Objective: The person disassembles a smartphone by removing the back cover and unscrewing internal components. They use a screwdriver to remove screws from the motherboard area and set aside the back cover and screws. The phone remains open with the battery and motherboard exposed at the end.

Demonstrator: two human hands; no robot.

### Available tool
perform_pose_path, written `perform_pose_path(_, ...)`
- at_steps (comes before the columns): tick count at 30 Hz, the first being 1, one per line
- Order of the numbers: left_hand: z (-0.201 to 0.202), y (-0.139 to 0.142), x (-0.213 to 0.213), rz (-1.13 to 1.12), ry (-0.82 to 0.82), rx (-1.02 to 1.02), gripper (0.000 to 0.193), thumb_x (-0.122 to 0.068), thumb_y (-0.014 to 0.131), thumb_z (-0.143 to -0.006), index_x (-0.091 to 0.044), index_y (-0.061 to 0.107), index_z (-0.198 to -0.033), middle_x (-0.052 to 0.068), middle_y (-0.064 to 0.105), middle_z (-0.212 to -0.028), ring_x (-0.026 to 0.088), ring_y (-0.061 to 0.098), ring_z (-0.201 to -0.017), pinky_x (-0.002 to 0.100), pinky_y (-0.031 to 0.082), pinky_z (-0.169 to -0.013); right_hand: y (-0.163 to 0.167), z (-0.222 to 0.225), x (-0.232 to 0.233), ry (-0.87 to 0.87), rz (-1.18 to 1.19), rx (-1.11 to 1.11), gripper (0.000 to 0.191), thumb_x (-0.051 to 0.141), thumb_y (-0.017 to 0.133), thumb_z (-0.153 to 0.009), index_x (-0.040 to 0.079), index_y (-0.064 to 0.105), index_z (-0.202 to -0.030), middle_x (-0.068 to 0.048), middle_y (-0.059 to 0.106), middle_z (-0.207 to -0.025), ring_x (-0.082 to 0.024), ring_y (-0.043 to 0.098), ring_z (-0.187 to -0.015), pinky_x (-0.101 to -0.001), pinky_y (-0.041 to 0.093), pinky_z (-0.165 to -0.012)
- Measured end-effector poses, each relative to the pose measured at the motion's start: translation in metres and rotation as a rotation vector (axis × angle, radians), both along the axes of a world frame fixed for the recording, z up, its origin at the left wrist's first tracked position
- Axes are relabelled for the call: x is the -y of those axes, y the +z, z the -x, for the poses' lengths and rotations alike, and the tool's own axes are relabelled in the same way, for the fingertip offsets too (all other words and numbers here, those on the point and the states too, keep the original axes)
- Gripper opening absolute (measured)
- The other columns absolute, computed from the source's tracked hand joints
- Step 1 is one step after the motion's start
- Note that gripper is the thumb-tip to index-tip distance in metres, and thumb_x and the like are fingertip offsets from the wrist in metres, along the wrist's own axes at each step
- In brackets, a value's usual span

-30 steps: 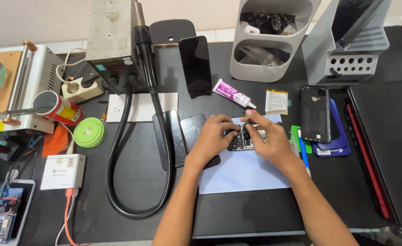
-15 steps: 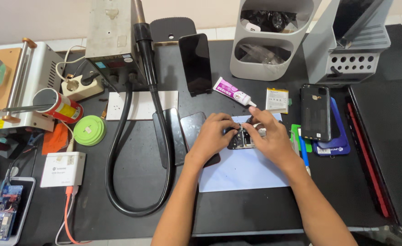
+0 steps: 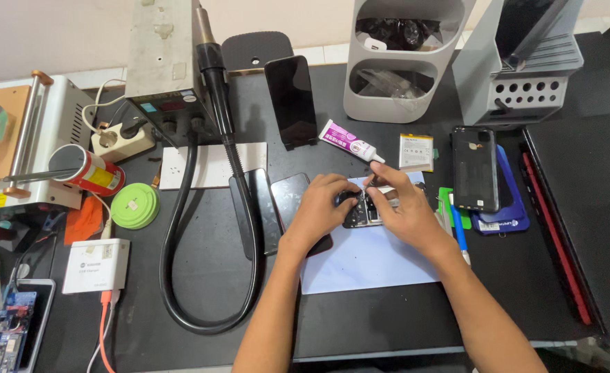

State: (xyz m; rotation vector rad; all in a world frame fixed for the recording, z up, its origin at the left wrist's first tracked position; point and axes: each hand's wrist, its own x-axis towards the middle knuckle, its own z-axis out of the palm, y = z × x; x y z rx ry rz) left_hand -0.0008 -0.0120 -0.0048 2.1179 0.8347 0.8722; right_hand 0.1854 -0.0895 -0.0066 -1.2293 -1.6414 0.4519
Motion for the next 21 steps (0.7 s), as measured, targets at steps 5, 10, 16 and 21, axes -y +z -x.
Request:
perform_pose_path(5,-0.0002,0.0006,-0.0006,0.021,-0.005,-0.015,0.02,-0.01,0.078,-0.081,-0.007,0.076,-0.101,0.008,0.071,-0.107,0.029,0.062,-0.101,0.039,0.05,-0.089,0.002,-0.0031,0.0012,0.008,0.049,-0.005,0.059,-0.002,0.063,-0.099,0.016,0.04,-0.15,-0.014,0.065,-0.124,-0.023,0.07,-0.108,-0.0333,0.062,-0.083)
perform_pose_path(10,0.0003,-0.0008,-0.0013,0.012,-0.007,-0.003,0.02,-0.01,0.078,-0.081,-0.007,0.076,-0.101,0.008,0.071,-0.107,0.029,0.062,-0.101,0.04,0.05,-0.089,0.0035,0.0,0.0005,-0.056,0.049,0.055,0.063,0.002,0.072,-0.095,0.019,0.043,-0.149,-0.012,0.065,-0.115,-0.023,0.07,-0.101,-0.0338,0.062,-0.077)
perform_pose_path(16,0.0004,-0.0017,-0.0013,0.005,-0.006,0.007,0.021,-0.01,0.078,-0.081,-0.007,0.076,-0.101,0.008,0.071,-0.107,0.03,0.062,-0.101,0.04,0.05,-0.09,0.0069,0.0029,0.0045,-0.082,0.171,0.038,0.063,0.003,0.07,-0.093,0.019,0.043,-0.147,-0.01,0.07,-0.113,-0.021,0.075,-0.089,-0.0328,0.06,-0.065)
perform_pose_path(21,0.0,-0.0002,-0.0017,0.014,-0.009,-0.015,0.02,-0.01,0.078,-0.081,-0.007,0.076,-0.1,0.008,0.071,-0.107,0.03,0.062,-0.1,0.04,0.05,-0.089,0.0051,-0.0001,0.0026,-0.033,0.127,-0.023,0.061,0.001,0.066,-0.098,0.017,0.038,-0.15,-0.009,0.072,-0.115,-0.02,0.074,-0.088,-0.0317,0.06,-0.066)
